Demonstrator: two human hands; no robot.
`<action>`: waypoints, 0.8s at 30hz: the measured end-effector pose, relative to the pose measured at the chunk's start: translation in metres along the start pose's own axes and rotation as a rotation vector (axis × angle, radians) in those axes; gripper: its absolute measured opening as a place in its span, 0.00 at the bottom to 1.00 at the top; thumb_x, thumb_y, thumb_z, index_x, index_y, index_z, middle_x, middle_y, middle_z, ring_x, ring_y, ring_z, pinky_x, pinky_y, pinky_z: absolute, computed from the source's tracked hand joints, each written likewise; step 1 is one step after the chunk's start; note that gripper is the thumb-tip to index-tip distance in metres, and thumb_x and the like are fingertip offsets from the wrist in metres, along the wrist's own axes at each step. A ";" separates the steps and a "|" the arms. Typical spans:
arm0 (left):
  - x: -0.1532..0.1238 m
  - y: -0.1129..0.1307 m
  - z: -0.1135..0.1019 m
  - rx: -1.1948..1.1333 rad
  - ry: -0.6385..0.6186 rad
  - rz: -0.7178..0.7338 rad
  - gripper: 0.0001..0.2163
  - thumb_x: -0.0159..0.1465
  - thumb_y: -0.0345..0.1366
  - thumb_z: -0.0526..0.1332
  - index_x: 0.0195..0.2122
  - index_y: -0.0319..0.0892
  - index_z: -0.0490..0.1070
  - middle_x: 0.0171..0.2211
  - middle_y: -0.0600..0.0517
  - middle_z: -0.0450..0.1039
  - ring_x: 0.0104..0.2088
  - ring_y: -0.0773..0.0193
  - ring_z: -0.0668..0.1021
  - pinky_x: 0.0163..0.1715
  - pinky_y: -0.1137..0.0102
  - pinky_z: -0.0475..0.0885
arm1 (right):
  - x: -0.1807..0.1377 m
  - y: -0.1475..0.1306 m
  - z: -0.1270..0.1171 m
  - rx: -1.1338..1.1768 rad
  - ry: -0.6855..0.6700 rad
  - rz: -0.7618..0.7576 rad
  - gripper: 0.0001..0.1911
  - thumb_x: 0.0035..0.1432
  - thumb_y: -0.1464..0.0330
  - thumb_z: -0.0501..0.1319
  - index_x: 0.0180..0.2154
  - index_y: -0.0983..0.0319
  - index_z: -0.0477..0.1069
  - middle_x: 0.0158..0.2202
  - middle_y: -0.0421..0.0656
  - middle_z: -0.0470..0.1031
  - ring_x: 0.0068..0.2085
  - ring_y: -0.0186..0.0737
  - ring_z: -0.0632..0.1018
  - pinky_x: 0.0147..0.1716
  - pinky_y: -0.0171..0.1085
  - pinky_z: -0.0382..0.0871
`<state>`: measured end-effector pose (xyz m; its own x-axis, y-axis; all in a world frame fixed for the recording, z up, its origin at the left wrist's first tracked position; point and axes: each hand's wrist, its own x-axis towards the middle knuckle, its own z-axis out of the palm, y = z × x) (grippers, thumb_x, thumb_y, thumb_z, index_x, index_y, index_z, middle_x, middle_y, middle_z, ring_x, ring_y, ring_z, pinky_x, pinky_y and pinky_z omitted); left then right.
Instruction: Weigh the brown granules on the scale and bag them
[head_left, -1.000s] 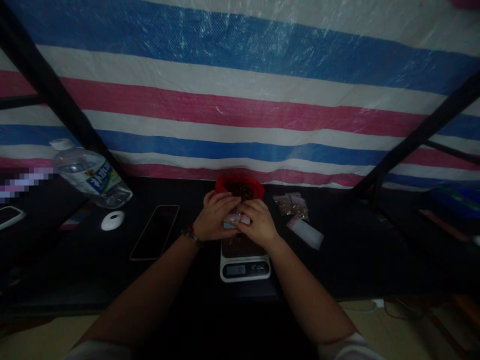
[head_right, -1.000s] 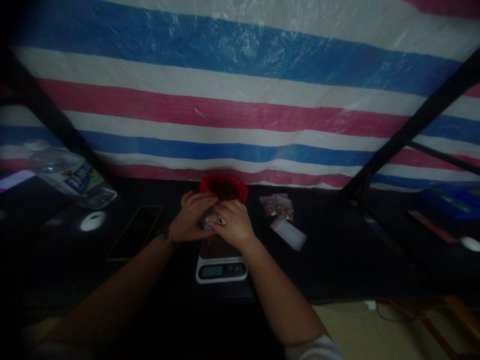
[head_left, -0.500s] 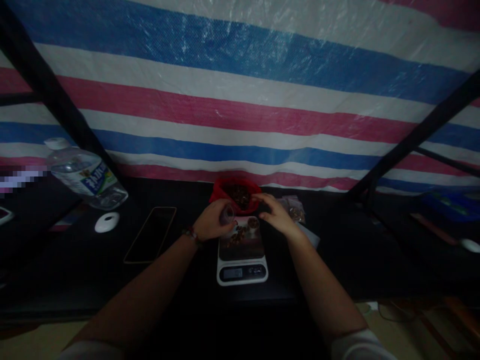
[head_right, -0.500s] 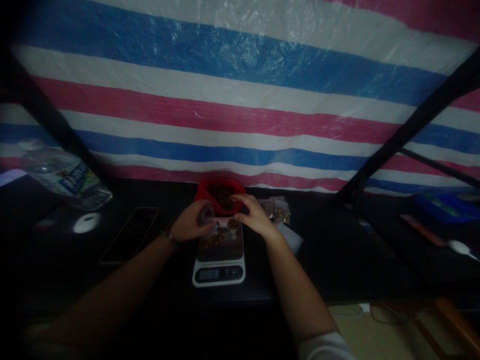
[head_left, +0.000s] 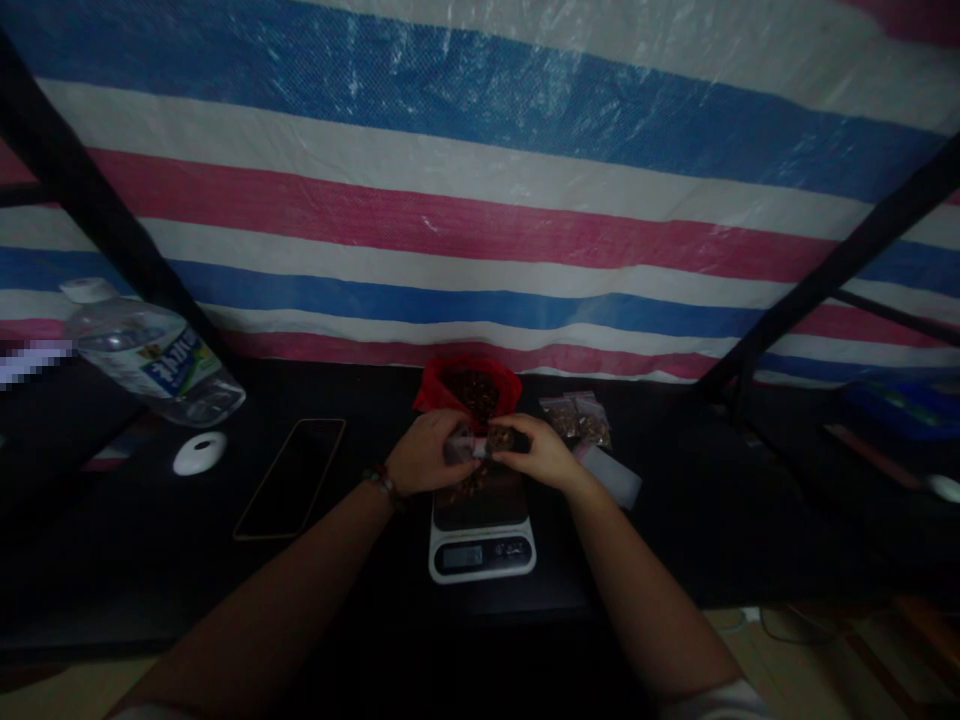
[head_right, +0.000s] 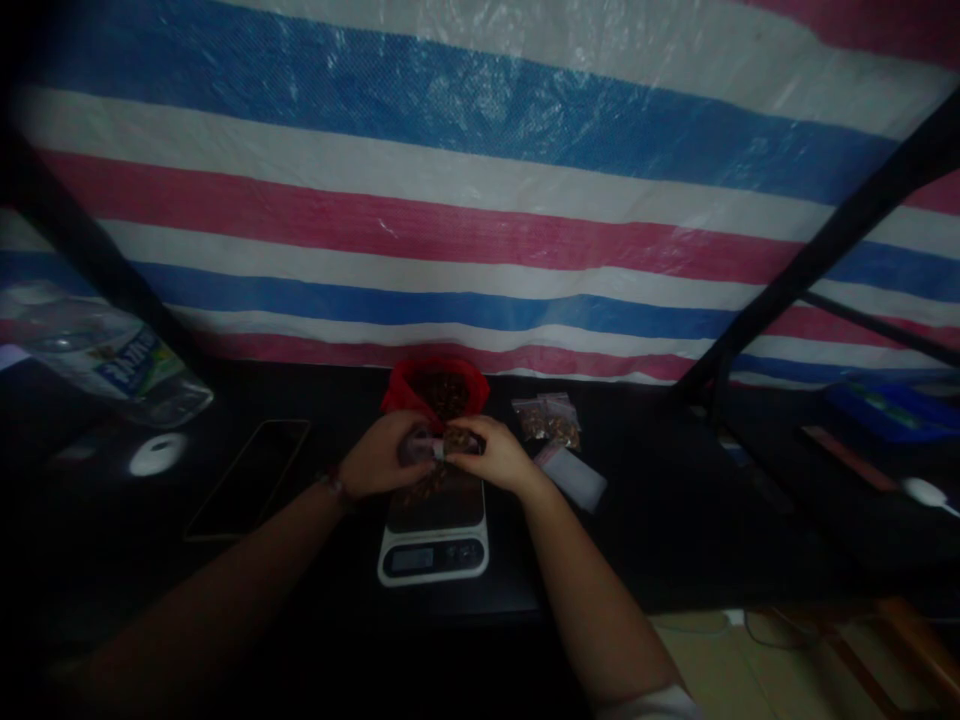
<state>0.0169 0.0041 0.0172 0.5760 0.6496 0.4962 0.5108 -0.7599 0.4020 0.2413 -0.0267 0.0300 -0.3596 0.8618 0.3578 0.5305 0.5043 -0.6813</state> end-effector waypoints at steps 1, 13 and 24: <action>0.000 0.002 0.001 0.012 -0.004 0.008 0.22 0.51 0.45 0.65 0.44 0.40 0.66 0.40 0.45 0.73 0.41 0.53 0.75 0.42 0.59 0.70 | 0.000 -0.002 0.002 0.023 0.030 -0.012 0.23 0.48 0.69 0.67 0.48 0.58 0.71 0.45 0.45 0.74 0.46 0.42 0.74 0.48 0.43 0.67; 0.000 0.015 0.003 0.056 -0.005 -0.042 0.23 0.52 0.48 0.63 0.45 0.41 0.66 0.38 0.47 0.74 0.39 0.54 0.76 0.38 0.61 0.69 | -0.004 -0.002 0.024 0.187 0.148 -0.010 0.19 0.46 0.67 0.69 0.42 0.59 0.70 0.44 0.45 0.74 0.45 0.40 0.76 0.45 0.40 0.71; -0.001 0.015 0.006 0.007 0.100 0.000 0.21 0.52 0.45 0.63 0.45 0.41 0.66 0.39 0.46 0.74 0.39 0.53 0.77 0.39 0.60 0.71 | -0.005 -0.018 0.014 -0.087 0.164 -0.256 0.26 0.55 0.68 0.62 0.56 0.52 0.63 0.51 0.44 0.72 0.51 0.42 0.72 0.52 0.46 0.66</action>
<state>0.0276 -0.0084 0.0183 0.5093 0.6442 0.5706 0.5157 -0.7593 0.3968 0.2226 -0.0403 0.0314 -0.3648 0.7000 0.6139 0.5047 0.7028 -0.5014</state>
